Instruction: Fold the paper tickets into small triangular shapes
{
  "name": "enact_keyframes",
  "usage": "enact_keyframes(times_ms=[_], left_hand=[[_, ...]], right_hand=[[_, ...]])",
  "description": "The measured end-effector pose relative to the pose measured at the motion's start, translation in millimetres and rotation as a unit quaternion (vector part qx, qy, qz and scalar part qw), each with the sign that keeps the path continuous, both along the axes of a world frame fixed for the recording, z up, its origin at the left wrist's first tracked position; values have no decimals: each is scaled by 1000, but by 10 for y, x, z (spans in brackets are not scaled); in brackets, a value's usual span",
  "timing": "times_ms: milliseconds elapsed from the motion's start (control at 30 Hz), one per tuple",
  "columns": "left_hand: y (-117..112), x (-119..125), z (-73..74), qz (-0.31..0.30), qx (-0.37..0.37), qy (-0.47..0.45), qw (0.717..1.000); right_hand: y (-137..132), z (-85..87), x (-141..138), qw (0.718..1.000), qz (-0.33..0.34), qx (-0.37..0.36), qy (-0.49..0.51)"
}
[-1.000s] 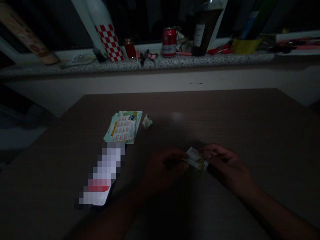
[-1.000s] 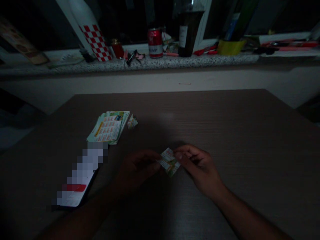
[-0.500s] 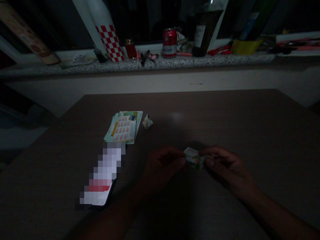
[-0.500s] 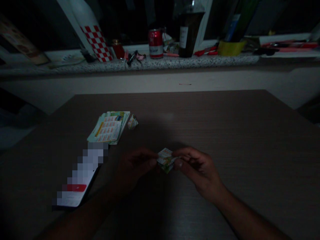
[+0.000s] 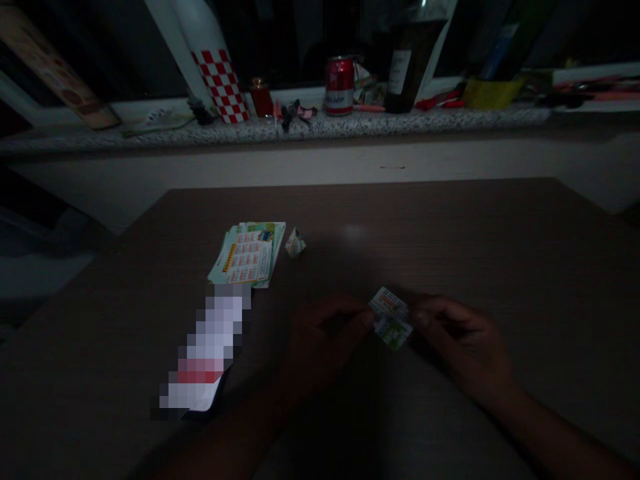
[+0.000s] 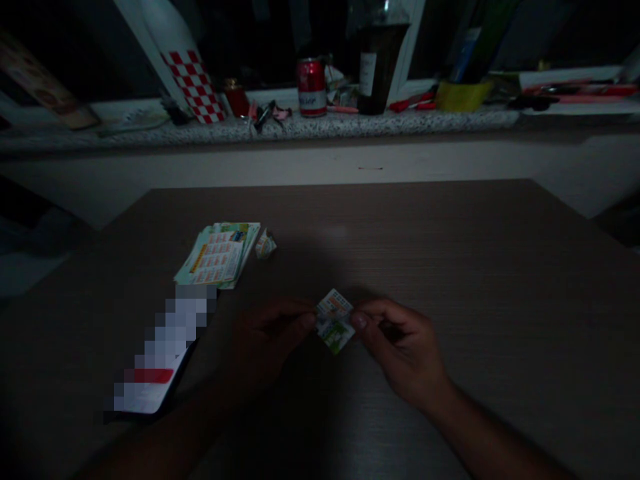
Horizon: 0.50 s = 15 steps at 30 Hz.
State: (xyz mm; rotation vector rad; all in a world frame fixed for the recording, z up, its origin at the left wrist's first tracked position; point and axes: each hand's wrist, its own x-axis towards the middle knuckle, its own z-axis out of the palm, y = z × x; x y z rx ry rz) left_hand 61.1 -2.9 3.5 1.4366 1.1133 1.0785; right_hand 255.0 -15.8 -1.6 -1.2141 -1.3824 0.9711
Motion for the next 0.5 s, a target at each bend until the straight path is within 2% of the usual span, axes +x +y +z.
enact_keyframes(times_ms=[200,367,500], left_hand=[[-35,35,44,29,27,9,999],[-54,50,30,46,32,12,998],[-57,53,15,54,36,14,998]], right_hand=[[-31,-19,-44,999,-23,33,14],[-38,-49,-44,997,-73,34,-5],[-43,-32,-29,997,-52,48,-13]])
